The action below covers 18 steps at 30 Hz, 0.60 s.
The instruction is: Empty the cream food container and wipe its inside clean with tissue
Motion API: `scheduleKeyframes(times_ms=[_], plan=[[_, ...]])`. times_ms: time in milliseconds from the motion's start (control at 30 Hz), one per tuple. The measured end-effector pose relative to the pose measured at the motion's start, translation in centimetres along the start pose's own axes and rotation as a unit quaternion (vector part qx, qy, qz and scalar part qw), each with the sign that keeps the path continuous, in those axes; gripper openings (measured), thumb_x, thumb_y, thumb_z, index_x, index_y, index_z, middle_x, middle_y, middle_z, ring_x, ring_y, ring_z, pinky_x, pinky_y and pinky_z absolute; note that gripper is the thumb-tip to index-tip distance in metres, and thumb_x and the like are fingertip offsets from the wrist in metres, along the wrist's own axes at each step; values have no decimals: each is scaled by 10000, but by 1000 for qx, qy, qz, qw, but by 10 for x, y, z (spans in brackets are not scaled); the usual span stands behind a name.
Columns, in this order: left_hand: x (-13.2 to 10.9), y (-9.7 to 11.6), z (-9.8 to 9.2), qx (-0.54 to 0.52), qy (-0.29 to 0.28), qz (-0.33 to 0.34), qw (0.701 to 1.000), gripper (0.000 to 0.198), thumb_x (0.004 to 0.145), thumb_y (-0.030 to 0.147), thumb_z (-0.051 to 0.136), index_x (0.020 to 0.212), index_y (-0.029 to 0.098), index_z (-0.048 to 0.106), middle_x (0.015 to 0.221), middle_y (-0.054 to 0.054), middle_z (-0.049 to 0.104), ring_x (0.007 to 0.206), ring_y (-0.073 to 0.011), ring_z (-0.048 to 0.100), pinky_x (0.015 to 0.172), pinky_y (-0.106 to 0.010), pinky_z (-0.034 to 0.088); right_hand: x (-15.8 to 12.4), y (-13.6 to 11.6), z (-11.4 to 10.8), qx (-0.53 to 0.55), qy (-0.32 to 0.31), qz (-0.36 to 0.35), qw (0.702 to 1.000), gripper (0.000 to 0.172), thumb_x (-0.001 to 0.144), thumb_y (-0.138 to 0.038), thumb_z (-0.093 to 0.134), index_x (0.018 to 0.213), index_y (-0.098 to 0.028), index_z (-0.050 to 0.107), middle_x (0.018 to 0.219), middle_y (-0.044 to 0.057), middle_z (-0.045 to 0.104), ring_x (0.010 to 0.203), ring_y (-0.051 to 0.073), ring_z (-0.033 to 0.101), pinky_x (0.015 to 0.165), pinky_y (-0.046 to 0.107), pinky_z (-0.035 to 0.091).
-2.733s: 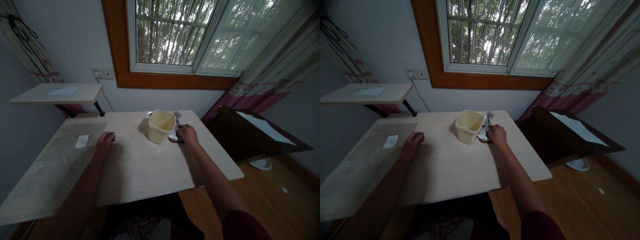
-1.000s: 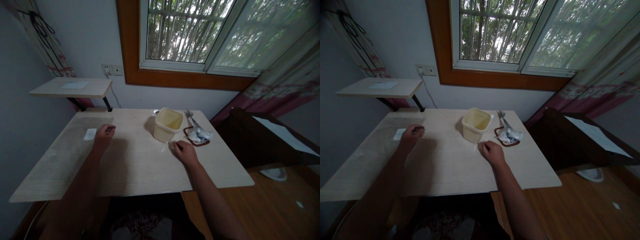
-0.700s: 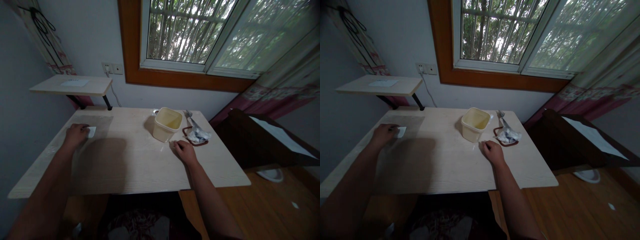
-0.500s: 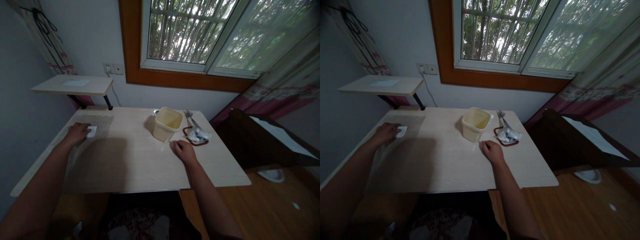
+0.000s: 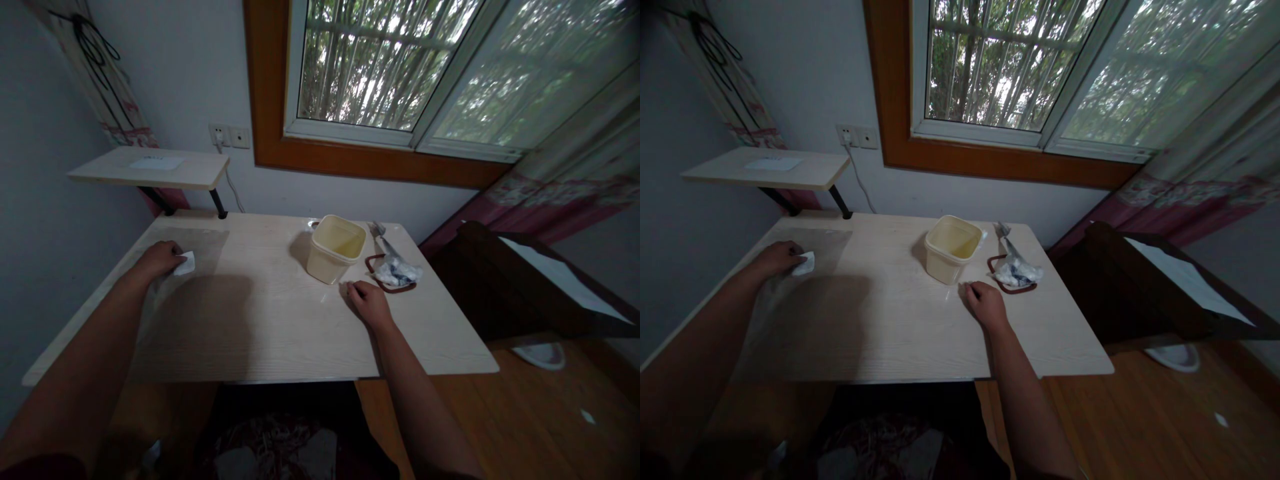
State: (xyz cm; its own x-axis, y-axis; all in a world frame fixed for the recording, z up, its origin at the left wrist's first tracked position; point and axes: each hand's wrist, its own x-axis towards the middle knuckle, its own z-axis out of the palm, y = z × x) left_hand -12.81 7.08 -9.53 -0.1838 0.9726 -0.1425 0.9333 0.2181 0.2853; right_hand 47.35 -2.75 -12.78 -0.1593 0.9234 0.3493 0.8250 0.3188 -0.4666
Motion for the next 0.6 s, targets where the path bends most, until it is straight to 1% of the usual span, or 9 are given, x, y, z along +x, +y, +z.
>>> scheduleKeyframes(times_ms=[100,167,267,333,400,500,600], plan=[[-3,0,0,-4,26,-13,1000,310,705,421,652,930,209,634,928,-105,707,871,-299,658,786,-384,489,0,0,0,5,4,-5,1000,407,1003,-417,473,726,-195,673,736,83,711,694,208,635,669,311,421],[-7,3,0,-26,37,-5,999,330,689,439,665,922,209,622,935,-106,709,859,-299,661,763,-384,489,0,0,-1,10,7,-7,1000,405,1001,-415,475,722,-197,671,733,83,711,691,208,636,669,311,425],[-16,12,-2,-124,36,29,991,401,661,473,699,941,196,624,979,-106,716,879,-278,669,773,-367,504,0,-1,-1,13,9,-6,1000,401,999,-417,479,723,-199,671,729,80,709,685,207,635,664,311,426],[-25,24,-4,-224,15,47,973,451,645,493,731,958,184,634,992,-99,722,890,-253,677,787,-345,517,-1,-2,-1,11,8,-13,1000,400,1003,-416,476,722,-200,662,712,75,696,674,201,626,658,309,419],[-35,40,-3,-312,-9,54,949,478,637,502,766,968,176,650,982,-92,726,885,-238,680,780,-332,528,-3,-6,-1,5,2,-34,999,404,1008,-402,473,698,-202,638,683,65,672,647,187,602,644,304,404],[-52,67,2,-388,-62,72,917,444,654,492,791,933,170,667,925,-79,723,842,-215,677,761,-321,538,-5,-16,3,0,-12,-85,996,395,1002,-361,483,660,-204,603,646,49,636,604,166,558,628,295,388],[-64,92,13,-433,-104,101,890,394,689,470,779,917,168,672,901,-68,716,824,-196,674,759,-314,536,-6,-29,8,13,-27,-138,990,366,997,-340,503,683,-200,626,667,50,645,623,158,570,649,282,408]])
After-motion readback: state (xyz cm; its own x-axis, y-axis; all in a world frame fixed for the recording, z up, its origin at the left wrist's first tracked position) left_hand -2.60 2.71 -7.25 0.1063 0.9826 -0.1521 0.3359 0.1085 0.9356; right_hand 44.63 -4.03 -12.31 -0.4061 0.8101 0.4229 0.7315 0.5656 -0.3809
